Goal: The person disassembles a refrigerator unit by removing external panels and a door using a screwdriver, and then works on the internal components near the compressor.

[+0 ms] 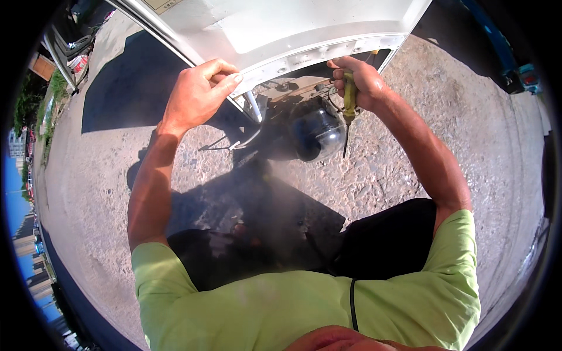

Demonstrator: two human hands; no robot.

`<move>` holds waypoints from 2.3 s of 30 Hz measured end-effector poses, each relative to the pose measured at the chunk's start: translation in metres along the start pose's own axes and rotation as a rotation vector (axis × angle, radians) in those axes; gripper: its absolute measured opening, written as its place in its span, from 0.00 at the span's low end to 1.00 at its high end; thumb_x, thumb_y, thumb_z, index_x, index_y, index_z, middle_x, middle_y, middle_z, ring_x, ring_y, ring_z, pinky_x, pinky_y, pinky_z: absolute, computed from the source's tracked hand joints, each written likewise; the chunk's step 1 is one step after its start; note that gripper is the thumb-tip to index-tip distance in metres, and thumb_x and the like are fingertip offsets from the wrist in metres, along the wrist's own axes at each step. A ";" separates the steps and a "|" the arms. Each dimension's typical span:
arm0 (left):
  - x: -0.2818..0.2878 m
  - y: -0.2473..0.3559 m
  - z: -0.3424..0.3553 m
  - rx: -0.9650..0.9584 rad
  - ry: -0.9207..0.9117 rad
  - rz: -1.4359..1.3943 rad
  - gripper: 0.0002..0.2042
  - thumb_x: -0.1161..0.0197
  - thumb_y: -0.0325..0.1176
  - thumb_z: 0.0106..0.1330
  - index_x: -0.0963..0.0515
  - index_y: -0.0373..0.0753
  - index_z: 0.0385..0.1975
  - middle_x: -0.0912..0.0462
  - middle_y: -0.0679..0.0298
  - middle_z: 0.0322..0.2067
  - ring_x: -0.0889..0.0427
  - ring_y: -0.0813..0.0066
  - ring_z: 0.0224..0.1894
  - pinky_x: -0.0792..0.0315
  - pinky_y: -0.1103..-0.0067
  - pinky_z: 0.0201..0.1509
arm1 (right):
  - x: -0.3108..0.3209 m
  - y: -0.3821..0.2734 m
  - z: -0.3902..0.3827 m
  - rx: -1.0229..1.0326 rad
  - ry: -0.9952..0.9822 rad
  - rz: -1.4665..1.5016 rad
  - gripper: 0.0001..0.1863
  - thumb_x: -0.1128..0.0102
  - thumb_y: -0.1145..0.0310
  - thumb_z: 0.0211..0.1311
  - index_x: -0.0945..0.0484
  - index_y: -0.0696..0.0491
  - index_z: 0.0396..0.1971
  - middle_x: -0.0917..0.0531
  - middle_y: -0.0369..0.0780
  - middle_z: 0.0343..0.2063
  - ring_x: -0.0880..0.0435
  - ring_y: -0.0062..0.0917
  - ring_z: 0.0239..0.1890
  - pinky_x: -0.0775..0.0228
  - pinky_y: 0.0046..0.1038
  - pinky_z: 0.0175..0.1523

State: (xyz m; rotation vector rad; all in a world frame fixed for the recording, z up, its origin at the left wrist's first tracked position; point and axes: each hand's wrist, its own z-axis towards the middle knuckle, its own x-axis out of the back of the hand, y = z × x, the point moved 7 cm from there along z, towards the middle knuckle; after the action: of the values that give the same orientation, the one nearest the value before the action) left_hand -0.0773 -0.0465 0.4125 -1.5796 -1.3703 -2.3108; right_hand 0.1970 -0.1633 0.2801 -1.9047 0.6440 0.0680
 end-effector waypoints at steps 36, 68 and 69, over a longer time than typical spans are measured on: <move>-0.167 -0.176 -0.020 0.512 -0.055 -0.313 0.14 0.40 0.43 0.72 0.20 0.38 0.43 0.14 0.66 0.37 0.18 0.82 0.37 0.25 0.81 0.37 | 0.029 0.051 0.021 -0.128 0.065 -0.167 0.10 0.36 0.65 0.64 0.20 0.56 0.37 0.24 0.36 0.27 0.24 0.21 0.23 0.30 0.23 0.28; -0.164 -0.151 -0.015 0.485 -0.029 -0.185 0.12 0.37 0.39 0.70 0.20 0.34 0.41 0.15 0.64 0.30 0.18 0.78 0.29 0.26 0.77 0.37 | 0.179 0.026 0.101 0.344 0.619 -0.763 0.24 0.42 0.50 0.71 0.20 0.55 0.54 0.15 0.38 0.28 0.18 0.21 0.24 0.24 0.28 0.36; -0.162 -0.144 -0.014 0.500 -0.050 -0.143 0.12 0.37 0.38 0.70 0.20 0.35 0.42 0.15 0.64 0.30 0.18 0.79 0.29 0.26 0.78 0.37 | 0.185 0.027 0.101 0.374 0.606 -0.636 0.23 0.38 0.53 0.69 0.19 0.53 0.56 0.14 0.38 0.31 0.18 0.19 0.24 0.24 0.24 0.34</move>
State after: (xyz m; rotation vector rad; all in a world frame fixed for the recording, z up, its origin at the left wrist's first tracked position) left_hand -0.0750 -0.0369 0.1955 -1.4214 -1.9334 -1.7893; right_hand 0.3669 -0.1569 0.1521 -1.6692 0.3705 -0.9952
